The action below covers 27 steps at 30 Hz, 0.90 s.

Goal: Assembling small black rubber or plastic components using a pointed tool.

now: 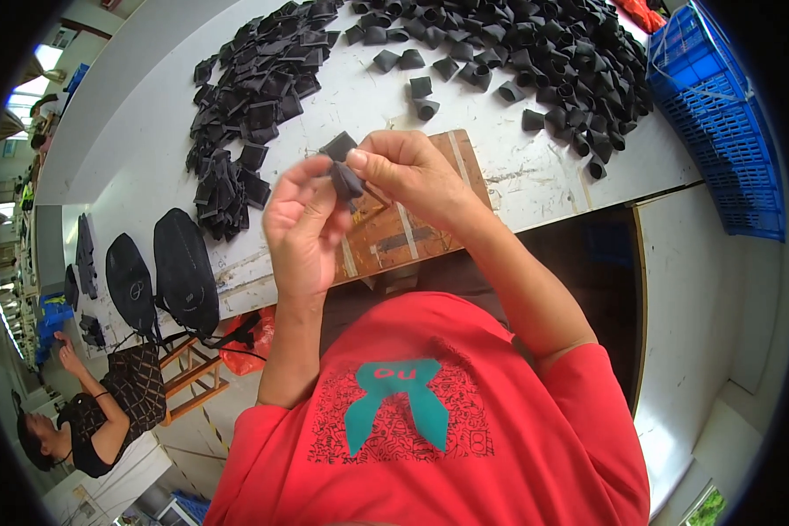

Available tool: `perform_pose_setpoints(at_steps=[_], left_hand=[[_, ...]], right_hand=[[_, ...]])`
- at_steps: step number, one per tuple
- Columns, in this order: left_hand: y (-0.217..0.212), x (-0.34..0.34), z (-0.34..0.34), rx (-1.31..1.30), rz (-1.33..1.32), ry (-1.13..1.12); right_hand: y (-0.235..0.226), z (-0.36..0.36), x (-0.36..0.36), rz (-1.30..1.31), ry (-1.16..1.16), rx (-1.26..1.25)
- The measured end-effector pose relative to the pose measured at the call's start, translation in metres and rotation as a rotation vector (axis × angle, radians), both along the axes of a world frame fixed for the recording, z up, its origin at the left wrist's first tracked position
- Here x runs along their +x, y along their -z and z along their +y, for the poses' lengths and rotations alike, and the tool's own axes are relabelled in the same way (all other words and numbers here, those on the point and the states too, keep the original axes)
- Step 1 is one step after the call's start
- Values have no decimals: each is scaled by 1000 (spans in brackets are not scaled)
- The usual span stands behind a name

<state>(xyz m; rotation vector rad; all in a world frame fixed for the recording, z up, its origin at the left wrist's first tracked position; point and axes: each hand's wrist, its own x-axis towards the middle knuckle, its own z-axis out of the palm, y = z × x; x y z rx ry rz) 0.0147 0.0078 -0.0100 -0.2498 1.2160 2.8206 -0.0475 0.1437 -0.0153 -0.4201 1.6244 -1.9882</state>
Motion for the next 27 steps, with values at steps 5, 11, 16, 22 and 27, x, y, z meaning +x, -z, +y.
perform_pose_setpoints(at_steps=[5,11,16,22,27], left_hand=[[-10,-22,-13,-1064,632,-282],[-16,-11,-7,-529,390,-280],[-4,-8,-14,-41,318,-206],[5,-6,-14,-46,292,-210],[7,-3,-14,-158,289,-242]], right_hand=[[-11,1,14,514,428,134],[-22,-8,27,957,472,323],[-32,-11,25,756,442,268],[-24,-13,19,864,508,282],[-18,-8,14,921,439,290]])
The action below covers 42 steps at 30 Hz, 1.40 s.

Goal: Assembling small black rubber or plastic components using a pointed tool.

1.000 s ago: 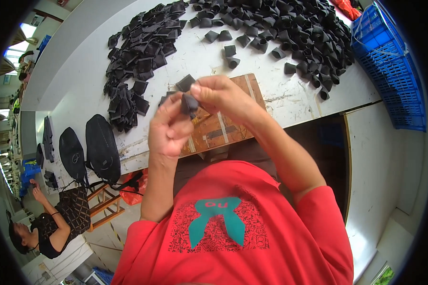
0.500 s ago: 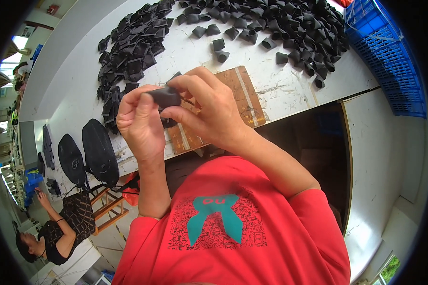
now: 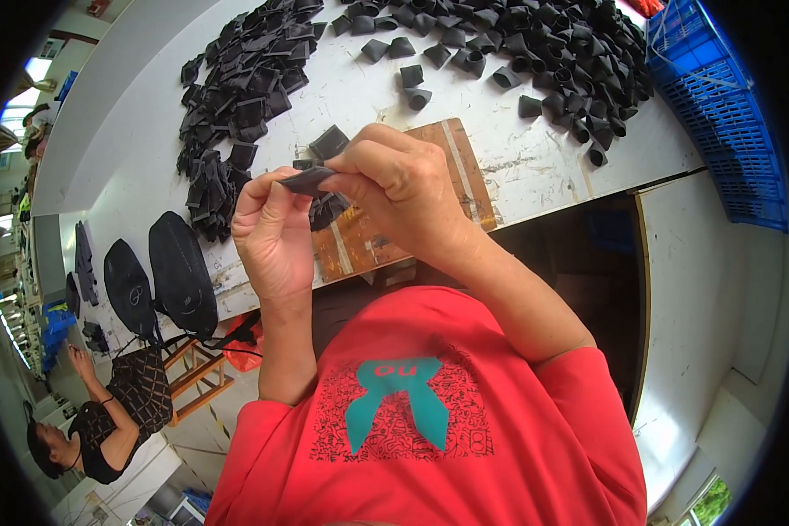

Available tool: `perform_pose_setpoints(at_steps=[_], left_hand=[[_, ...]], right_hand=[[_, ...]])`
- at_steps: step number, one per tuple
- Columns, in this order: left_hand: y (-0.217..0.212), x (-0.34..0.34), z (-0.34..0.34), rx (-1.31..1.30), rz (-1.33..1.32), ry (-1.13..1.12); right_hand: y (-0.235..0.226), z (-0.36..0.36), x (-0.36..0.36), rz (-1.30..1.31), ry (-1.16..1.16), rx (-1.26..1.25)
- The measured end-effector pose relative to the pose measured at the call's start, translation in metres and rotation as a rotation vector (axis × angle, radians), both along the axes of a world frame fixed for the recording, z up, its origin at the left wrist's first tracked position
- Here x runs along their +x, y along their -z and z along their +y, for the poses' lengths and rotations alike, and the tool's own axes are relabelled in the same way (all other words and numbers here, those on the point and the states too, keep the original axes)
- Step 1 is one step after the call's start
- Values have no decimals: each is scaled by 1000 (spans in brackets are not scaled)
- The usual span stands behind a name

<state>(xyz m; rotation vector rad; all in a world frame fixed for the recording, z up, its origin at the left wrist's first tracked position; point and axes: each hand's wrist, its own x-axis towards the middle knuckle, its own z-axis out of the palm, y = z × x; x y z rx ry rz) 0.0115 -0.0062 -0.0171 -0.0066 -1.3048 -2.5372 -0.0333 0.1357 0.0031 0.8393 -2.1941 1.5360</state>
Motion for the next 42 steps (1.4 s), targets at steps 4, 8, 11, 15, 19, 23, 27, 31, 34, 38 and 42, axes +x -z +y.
perform_pose_setpoints(at_steps=[4,8,11,15,19,23,27,31,34,38,42], left_hand=[[-2,3,3,-143,-22,-57],[-2,0,-2,-282,-16,-90],[-2,-6,-11,-435,-26,-161],[53,-31,-45,-829,-216,-284],[75,-49,-52,-1386,-351,-302],[90,-66,-40,-1760,-497,-240],[87,-75,-36,-1940,-555,-80],[77,-77,-27,-2008,-546,63],[80,-81,-26,-2082,-488,81],[73,-78,-36,-2017,-571,36],[65,-54,-64,-1539,-279,-268]], right_hand=[[9,-3,2,-37,2,-31],[13,-4,3,8,53,-21],[5,3,-6,19,-25,95],[-7,28,-40,-650,-30,-595],[37,36,-14,-731,168,-296],[62,30,22,-928,72,-329],[67,32,32,-1062,-16,-204],[66,28,33,-1080,-50,-152],[66,22,36,-1072,-118,-98],[66,18,41,-1010,-160,9],[54,12,46,-858,-186,46]])
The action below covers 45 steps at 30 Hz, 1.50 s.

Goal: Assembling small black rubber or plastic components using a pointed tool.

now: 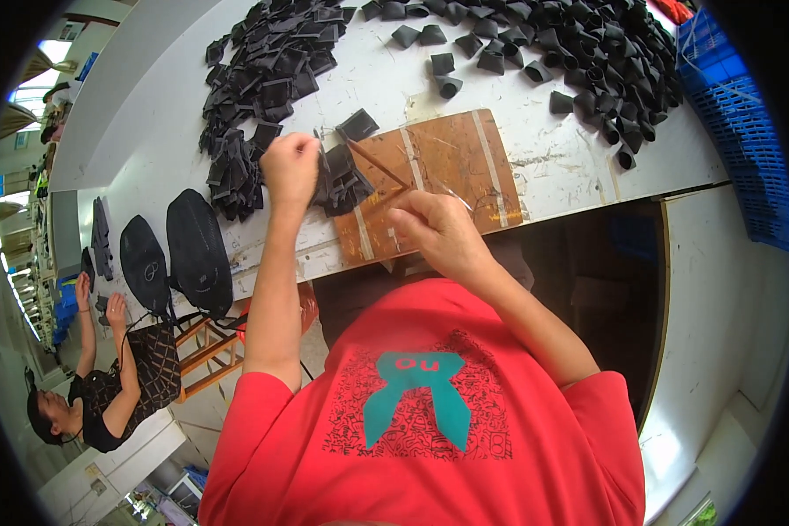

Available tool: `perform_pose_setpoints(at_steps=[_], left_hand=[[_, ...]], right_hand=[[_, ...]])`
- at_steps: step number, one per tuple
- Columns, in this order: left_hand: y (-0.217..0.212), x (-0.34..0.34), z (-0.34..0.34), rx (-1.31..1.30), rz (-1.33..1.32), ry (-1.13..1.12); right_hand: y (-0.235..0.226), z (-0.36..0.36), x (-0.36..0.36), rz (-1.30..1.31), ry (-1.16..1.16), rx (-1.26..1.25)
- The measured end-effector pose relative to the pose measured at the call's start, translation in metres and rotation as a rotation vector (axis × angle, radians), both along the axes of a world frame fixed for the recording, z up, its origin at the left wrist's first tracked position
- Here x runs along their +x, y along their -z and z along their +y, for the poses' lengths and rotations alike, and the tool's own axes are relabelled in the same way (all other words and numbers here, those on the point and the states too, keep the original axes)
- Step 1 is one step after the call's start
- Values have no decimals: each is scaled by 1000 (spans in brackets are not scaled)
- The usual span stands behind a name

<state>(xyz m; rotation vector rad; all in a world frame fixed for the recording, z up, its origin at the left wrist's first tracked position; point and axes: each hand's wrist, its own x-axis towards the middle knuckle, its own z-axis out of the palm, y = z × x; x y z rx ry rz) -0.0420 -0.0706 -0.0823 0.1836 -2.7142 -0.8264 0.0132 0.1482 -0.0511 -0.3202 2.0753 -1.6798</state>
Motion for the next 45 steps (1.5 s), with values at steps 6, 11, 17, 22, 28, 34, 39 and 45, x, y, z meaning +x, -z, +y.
perform_pose_setpoints(at_steps=[6,11,17,22,28,34,39,45], left_hand=[[-26,51,13,1026,8,-108],[-42,75,51,1336,-35,90],[-59,81,55,1326,-95,167],[-56,84,53,1203,-138,254],[-59,88,58,1182,-57,278],[-63,87,60,620,186,313],[-50,88,55,1071,-82,294],[-55,93,52,1045,-98,197]], right_hand=[[-17,-28,1,392,108,-11],[-29,-43,-4,548,220,-47],[-39,-38,-1,544,220,-11],[-46,-32,4,518,225,13],[-42,-29,6,405,235,-123],[-52,-28,1,562,213,22],[-48,-28,2,627,229,99],[-45,-22,4,665,137,128]])
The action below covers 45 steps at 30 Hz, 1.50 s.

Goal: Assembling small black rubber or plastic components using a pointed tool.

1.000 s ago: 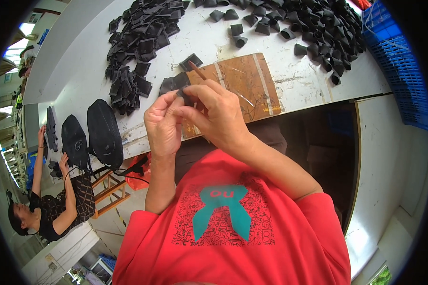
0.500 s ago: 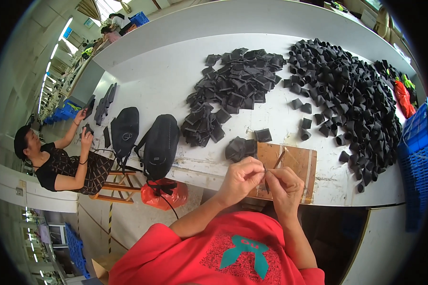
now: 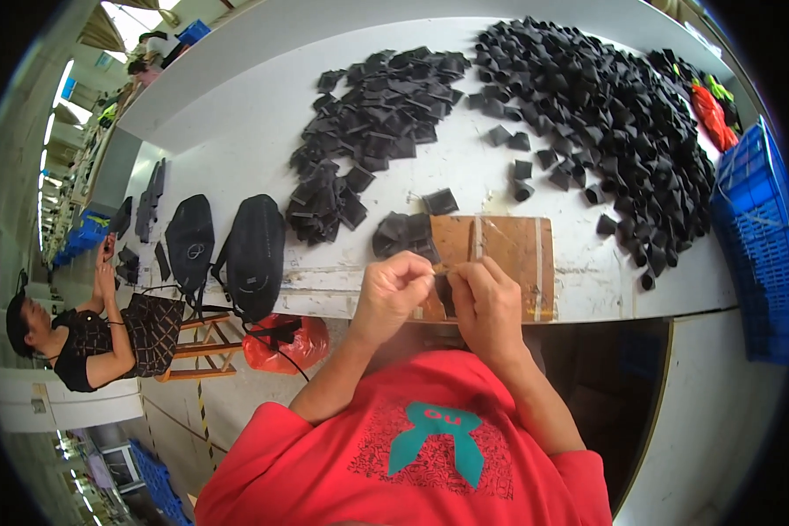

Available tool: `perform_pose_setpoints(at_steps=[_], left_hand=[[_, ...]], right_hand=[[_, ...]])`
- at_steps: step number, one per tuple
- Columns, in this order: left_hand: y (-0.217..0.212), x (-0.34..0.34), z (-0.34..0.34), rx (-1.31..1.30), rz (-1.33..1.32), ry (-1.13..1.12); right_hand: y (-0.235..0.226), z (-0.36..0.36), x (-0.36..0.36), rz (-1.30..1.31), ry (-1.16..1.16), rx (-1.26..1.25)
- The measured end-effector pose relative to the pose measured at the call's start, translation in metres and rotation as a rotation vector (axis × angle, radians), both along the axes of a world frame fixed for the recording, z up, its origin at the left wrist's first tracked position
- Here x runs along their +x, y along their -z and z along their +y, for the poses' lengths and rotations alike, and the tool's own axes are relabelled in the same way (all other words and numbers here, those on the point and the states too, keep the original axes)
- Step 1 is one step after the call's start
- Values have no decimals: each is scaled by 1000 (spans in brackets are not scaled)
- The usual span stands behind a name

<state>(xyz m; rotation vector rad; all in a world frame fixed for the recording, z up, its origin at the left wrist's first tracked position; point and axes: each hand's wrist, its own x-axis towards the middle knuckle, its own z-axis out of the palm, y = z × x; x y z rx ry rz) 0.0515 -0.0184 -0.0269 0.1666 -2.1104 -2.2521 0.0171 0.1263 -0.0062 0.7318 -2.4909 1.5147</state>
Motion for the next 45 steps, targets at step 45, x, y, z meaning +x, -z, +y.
perform_pose_setpoints(at_steps=[45], left_hand=[[-32,-32,8,1109,-90,344]], right_hand=[[-30,16,-33,-626,-303,-547]])
